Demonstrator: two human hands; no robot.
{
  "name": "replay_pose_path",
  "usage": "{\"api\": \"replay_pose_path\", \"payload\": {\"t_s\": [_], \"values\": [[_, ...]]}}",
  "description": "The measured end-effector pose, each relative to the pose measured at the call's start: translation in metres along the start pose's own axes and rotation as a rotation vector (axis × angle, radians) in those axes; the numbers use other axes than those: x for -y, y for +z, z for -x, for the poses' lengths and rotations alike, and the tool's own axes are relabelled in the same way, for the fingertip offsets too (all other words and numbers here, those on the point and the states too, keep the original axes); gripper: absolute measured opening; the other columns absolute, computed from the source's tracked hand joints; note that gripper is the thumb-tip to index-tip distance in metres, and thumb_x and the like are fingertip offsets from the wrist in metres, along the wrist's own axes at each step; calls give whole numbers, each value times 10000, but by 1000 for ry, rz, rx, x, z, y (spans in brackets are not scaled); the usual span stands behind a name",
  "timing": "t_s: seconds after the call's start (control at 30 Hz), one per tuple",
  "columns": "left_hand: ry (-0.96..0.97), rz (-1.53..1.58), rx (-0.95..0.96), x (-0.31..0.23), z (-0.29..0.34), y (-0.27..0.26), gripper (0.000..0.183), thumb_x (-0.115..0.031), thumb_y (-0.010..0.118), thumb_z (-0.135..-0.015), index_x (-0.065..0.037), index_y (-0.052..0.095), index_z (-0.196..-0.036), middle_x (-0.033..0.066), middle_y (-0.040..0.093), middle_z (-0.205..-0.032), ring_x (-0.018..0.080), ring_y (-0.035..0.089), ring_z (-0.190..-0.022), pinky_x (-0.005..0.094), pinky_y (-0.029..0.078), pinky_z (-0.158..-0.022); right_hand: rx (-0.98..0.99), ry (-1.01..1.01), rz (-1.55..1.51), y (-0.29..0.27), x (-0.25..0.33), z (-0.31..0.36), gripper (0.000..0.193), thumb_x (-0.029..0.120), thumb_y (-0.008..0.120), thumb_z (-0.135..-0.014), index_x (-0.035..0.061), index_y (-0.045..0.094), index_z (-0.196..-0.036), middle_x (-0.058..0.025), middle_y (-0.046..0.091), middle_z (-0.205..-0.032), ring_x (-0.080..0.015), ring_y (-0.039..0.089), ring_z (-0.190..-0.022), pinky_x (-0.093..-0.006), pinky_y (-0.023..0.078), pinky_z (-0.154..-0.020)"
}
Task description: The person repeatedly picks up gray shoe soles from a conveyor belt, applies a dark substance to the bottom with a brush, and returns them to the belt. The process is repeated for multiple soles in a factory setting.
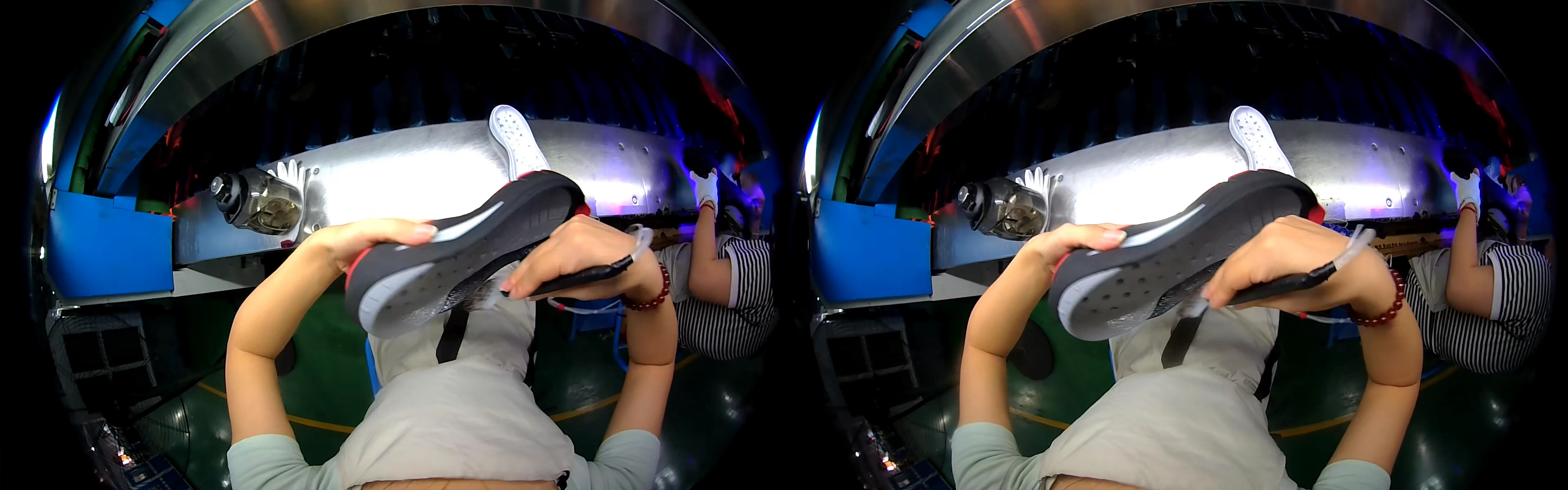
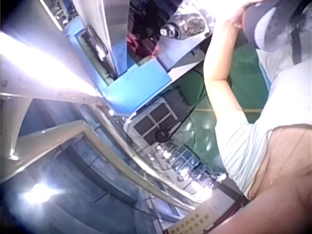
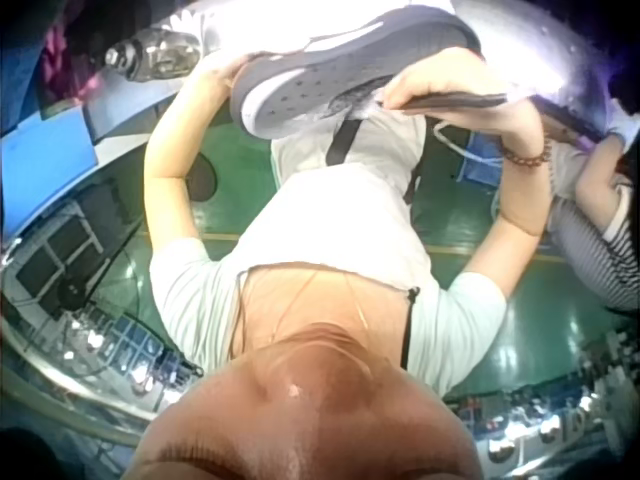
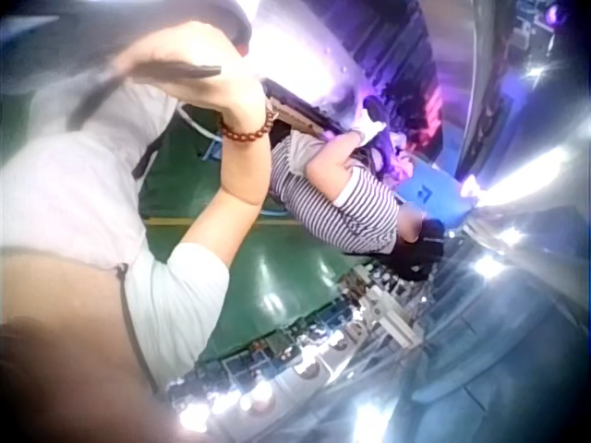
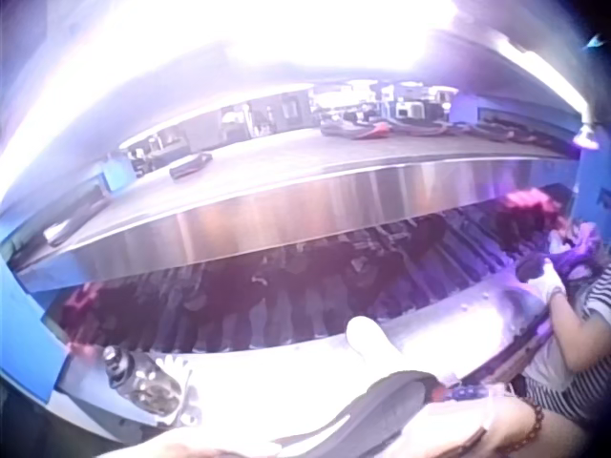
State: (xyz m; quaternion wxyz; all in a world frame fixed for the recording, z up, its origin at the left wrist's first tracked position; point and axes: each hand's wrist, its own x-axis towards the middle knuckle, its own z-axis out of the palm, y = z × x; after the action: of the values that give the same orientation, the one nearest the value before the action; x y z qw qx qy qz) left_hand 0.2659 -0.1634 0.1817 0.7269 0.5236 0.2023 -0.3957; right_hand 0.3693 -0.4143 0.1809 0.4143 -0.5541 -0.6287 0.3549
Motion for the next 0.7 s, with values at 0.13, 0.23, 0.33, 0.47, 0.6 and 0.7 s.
{"api": "replay_pose_path", "payload": {"t_s": [0.13,0.23,0.33,0.47,0.6,0.7], "values": [[-25,160,-59,8,5,-21,536,-326,637,-727,15,526,-1126,157,573,-1051,208,561,-917,307,438,-807,-290,-64,-171,4,-11,5,198,-39,665,-675,-10,635,-869,-152,642,-904,-252,632,-857,-311,512,-742],[-14,152,-16,11,7,-31,603,-338,647,-701,21,495,-1162,166,555,-1086,220,552,-937,311,425,-828,-277,25,-173,10,-16,13,167,-16,653,-699,-13,633,-865,-147,643,-901,-240,630,-863,-301,509,-750],[7,188,-39,18,14,-42,632,-320,645,-682,22,471,-1184,169,541,-1109,226,538,-965,311,406,-853,-182,69,-72,6,-11,21,158,-9,658,-700,-8,634,-856,-138,644,-905,-227,628,-872,-288,504,-765],[35,214,-57,26,18,-50,674,-296,641,-656,23,439,-1214,173,521,-1140,235,520,-1001,312,380,-887,-480,95,-161,7,-24,26,176,-19,663,-695,-1,638,-868,-139,642,-912,-223,618,-898,-308,498,-794],[46,244,-103,33,24,-56,720,-272,638,-630,24,407,-1245,177,502,-1172,243,501,-1038,313,353,-921,-298,114,-135,9,-24,33,180,-27,665,-686,-8,637,-863,-142,645,-899,-232,620,-894,-303,496,-793],[58,265,-110,35,25,-58,756,-254,636,-611,26,383,-1267,180,487,-1195,249,487,-1065,314,334,-946,-374,79,-144,-2,-22,35,192,-31,666,-682,-8,635,-870,-137,642,-908,-218,617,-898,-298,490,-798]]}}
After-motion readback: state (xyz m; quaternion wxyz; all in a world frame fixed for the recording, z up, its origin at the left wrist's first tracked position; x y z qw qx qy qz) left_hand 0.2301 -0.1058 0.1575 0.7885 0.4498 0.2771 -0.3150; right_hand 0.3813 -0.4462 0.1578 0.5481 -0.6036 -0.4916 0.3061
